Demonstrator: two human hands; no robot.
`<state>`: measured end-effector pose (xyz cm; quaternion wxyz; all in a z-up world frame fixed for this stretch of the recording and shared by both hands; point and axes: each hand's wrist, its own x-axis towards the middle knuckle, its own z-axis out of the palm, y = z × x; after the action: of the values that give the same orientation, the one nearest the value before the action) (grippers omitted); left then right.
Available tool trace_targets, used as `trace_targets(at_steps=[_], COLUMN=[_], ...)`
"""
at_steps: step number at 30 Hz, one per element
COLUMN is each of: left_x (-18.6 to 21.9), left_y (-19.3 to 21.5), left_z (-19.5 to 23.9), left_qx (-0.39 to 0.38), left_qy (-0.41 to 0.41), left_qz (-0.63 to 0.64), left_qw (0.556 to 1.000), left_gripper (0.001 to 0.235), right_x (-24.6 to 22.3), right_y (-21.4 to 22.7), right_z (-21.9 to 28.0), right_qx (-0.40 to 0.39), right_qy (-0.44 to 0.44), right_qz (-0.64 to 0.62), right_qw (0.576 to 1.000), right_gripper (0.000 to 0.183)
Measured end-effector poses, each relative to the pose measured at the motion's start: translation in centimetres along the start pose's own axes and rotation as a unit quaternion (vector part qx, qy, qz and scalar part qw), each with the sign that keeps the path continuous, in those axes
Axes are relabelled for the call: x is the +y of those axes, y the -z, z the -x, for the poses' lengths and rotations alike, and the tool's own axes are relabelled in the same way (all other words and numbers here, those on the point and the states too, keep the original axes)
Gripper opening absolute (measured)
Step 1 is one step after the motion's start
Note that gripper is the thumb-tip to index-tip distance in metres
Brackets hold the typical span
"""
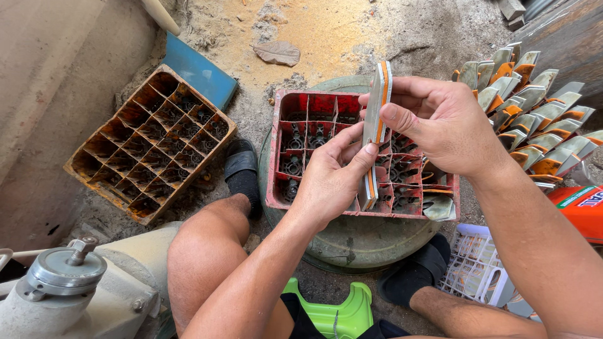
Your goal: The person sits on a low stool and repeatedly picks up small metal pieces from a red crate. They insert these pieces into grey plastic components and place the assembled units into a white basket.
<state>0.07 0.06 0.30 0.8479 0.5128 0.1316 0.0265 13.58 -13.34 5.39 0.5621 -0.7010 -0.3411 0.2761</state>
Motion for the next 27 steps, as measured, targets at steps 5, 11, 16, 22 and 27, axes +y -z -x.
trace_targets(at_steps=[5,11,16,22,27], left_x=[-0.2,-0.4,0.0,0.1,0.8], left_y=[0.2,0.6,1.2,0.7,0.7], left_z=[0.0,0.2,0.2,0.6,1.3], left_qx=[0.007,0.009,-0.017,-0.050,-0.063], left_qy=[0.019,0.069,0.070,0.073,0.117], left_qz=[-0.004,-0.019,-0.007,0.051,0.068], left_qw=[1.000,0.997,0.997,0.995,0.989], left_gripper=[0.051,0.046,0.044,0.038,0.037], right_x=[0.7,0.9,0.0,0.3,0.3], right_y=[-0.6,-1.0,-0.5,0.5,0.8], right_z=[-0.2,-0.1,0.6,0.4,0.3], right_qx=[0.000,-0.008,-0.042,-0.009,-0.028], right_qy=[0.002,-0.001,0.142,0.209,0.194], right_qz=[-0.017,0.032,0.093,0.182,0.141], right_qw=[1.000,0.999,0.985,0.961,0.970], right_gripper=[0.054,0.063,0.106,0.080,0.089])
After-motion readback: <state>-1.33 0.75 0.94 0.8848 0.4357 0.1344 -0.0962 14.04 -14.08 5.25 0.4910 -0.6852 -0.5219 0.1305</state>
